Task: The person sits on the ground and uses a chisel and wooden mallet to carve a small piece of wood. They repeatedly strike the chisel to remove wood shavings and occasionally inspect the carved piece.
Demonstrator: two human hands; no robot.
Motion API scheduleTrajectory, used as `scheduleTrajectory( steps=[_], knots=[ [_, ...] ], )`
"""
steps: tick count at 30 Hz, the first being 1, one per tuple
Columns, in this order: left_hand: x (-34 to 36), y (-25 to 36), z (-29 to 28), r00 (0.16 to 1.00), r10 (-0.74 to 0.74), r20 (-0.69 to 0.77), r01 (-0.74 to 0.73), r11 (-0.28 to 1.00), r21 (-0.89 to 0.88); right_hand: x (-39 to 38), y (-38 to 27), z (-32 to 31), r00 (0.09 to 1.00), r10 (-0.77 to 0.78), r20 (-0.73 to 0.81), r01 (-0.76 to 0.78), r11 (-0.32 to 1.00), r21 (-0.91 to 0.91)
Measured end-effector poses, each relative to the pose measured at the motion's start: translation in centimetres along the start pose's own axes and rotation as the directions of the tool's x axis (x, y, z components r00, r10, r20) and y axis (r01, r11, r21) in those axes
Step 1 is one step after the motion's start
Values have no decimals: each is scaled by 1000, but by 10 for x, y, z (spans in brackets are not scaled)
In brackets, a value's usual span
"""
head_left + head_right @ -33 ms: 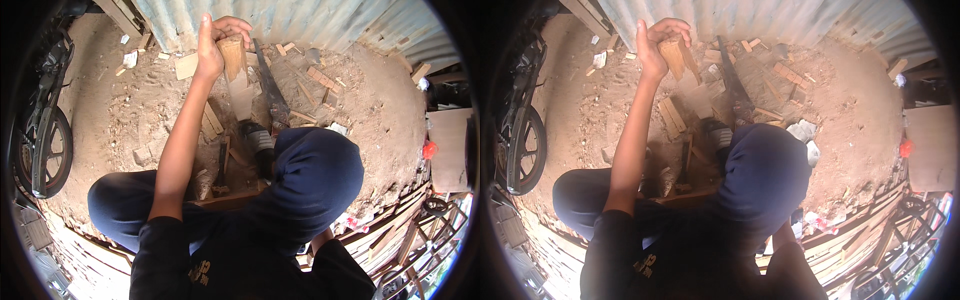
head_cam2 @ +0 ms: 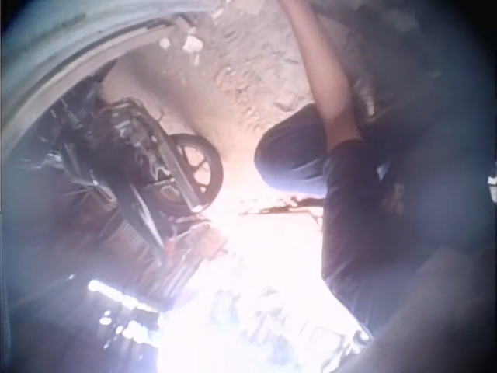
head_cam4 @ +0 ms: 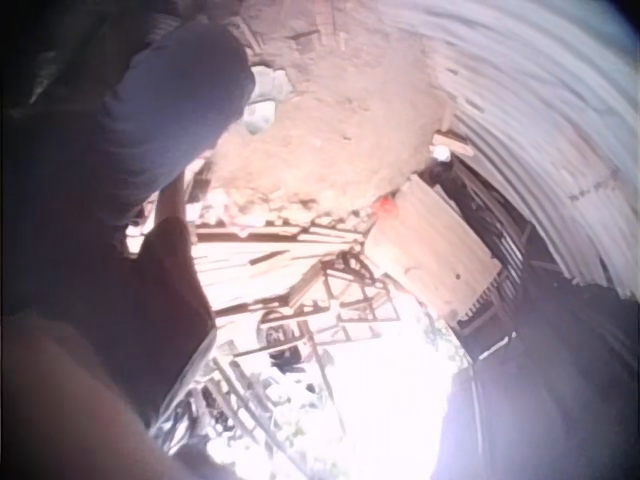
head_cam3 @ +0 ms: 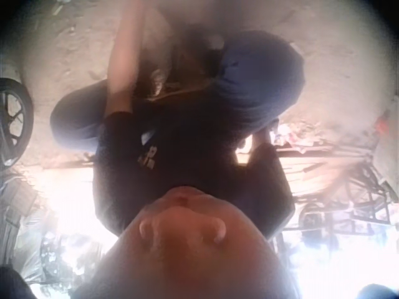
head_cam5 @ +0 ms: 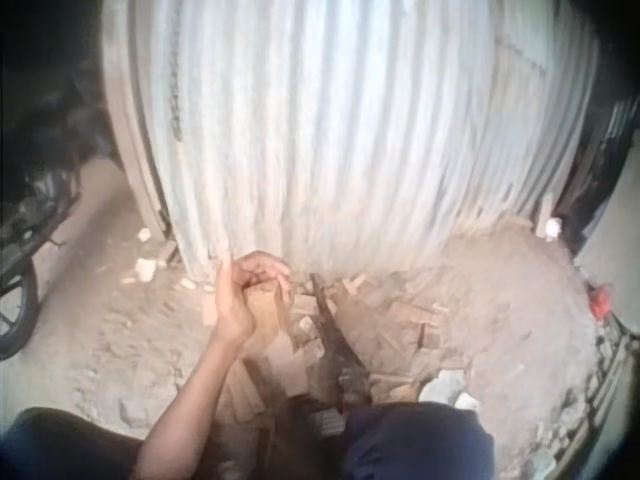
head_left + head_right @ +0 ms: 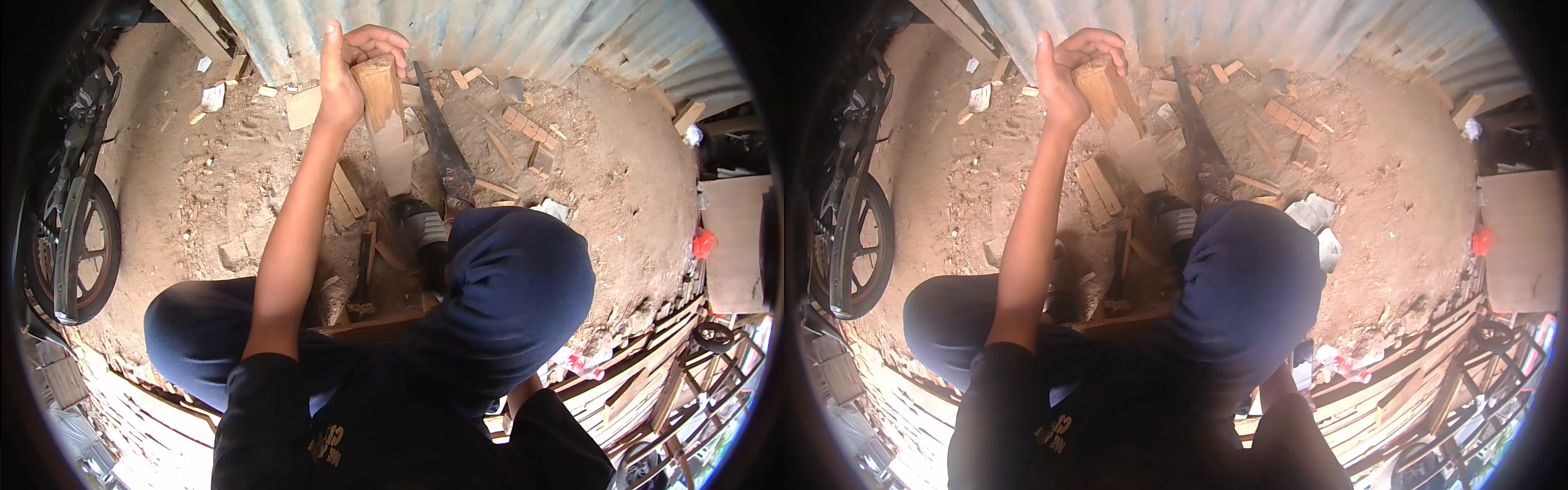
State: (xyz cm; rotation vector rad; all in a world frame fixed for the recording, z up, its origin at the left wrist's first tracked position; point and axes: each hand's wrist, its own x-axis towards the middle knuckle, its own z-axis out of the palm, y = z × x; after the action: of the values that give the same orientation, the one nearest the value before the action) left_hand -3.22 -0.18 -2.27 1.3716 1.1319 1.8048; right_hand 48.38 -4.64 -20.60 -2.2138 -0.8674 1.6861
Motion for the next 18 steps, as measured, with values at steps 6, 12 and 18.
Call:
scheduleTrajectory(
  steps=[6,12,18],
  knots=[
    [6,0,-4,1000,-20,11,20,999,-33,18,-33,40,976,-145,164,184,950,-251],
    [5,-11,1,1000,5,-19,-7,993,-118,13,-115,165,549,-276,789,774,524,-355],
    [9,-25,-7,993,-118,-9,110,949,-296,2,-83,295,-50,183,982,832,-537,142]
  ],
)
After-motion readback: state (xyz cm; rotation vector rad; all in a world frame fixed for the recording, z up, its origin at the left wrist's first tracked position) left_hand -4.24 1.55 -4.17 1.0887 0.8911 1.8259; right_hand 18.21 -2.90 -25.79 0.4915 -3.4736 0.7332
